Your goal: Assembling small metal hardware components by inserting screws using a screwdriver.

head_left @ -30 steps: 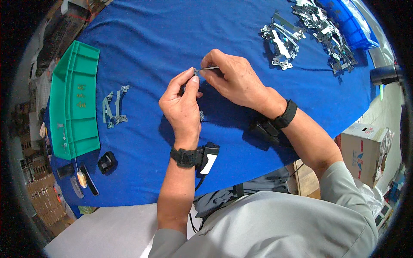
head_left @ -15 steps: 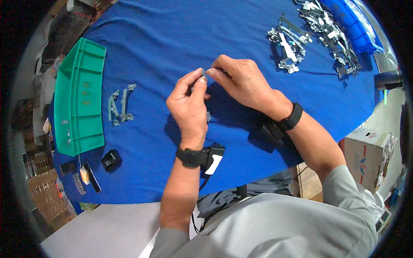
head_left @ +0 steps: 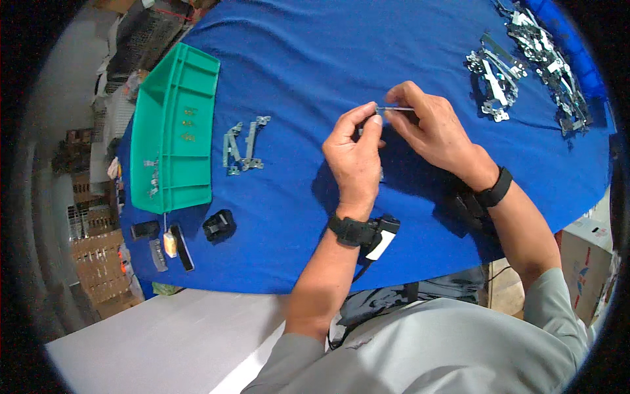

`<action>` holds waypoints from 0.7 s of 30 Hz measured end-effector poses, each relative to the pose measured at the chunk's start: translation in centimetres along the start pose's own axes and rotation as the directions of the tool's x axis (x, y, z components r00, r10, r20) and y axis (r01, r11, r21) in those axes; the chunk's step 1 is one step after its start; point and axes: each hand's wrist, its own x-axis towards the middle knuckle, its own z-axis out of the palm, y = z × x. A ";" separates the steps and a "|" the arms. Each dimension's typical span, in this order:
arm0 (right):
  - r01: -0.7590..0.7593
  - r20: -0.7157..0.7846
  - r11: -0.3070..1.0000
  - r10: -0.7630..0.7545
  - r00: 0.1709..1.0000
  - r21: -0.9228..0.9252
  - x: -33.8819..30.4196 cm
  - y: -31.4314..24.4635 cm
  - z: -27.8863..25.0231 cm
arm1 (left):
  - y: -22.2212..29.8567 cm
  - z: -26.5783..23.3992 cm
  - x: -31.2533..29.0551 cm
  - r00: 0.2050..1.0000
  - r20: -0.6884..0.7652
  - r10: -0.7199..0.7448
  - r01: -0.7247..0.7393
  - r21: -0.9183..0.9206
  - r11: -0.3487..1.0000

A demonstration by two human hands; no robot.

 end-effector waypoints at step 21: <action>-0.064 0.092 0.974 0.085 0.992 -0.217 -0.1 0.8 0.1 | -1.0 -0.1 0.0 0.999 0.041 0.001 -0.004 0.092 0.996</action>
